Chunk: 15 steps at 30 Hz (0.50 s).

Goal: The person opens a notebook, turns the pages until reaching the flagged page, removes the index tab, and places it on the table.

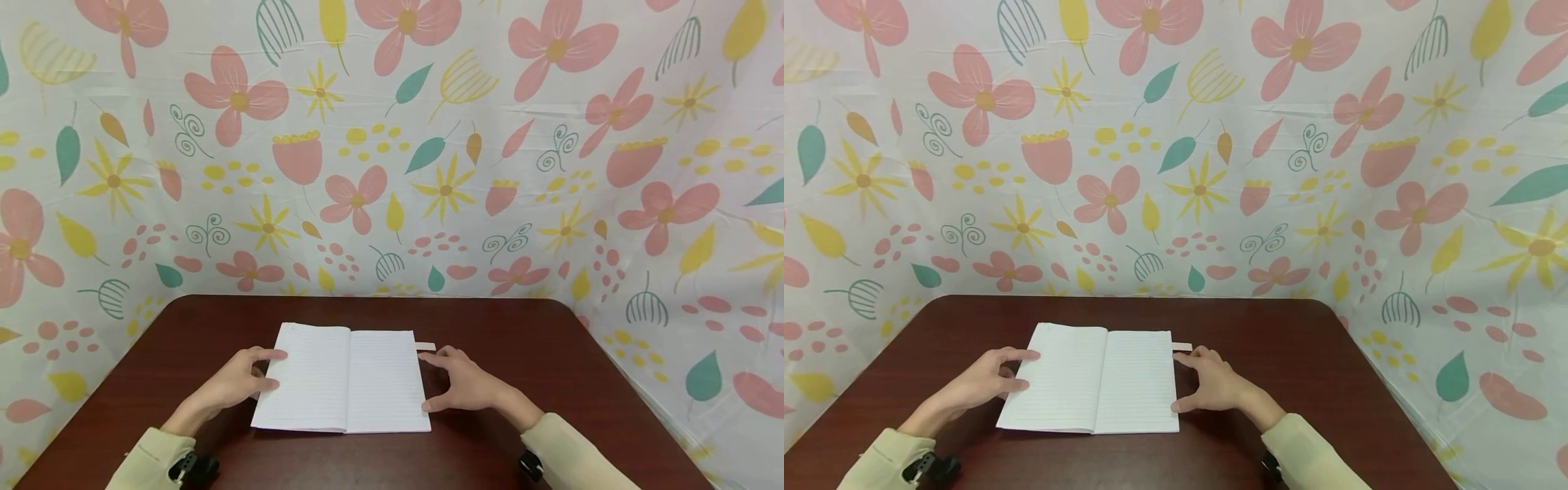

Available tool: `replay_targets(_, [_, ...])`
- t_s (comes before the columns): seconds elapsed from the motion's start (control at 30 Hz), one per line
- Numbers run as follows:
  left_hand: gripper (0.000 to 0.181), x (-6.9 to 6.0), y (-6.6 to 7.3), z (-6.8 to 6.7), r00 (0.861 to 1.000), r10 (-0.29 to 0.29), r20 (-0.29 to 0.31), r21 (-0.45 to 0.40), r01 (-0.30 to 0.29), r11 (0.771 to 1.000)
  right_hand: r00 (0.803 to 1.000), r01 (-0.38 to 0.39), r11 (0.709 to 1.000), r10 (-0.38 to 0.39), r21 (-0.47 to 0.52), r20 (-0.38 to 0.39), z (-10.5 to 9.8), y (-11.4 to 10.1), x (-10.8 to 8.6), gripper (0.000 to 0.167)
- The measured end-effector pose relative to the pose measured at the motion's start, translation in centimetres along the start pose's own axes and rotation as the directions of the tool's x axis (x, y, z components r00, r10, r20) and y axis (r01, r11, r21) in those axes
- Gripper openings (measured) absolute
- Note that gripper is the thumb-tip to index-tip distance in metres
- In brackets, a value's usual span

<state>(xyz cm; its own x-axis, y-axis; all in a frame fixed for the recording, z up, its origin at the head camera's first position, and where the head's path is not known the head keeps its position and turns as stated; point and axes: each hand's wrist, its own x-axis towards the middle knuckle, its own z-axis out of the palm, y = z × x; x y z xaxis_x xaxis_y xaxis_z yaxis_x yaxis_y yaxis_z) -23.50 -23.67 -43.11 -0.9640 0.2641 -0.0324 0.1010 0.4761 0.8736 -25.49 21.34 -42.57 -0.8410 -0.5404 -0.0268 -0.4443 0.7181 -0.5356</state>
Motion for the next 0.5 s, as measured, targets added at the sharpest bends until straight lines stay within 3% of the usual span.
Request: replay_targets(0.5, [0.052,-0.08,-0.04,0.02,1.000,-0.001,-0.001,-0.004,0.001,1.000,0.999,-0.040,0.998,0.041,-0.054,0.026,0.57,0.50,0.76,0.093])
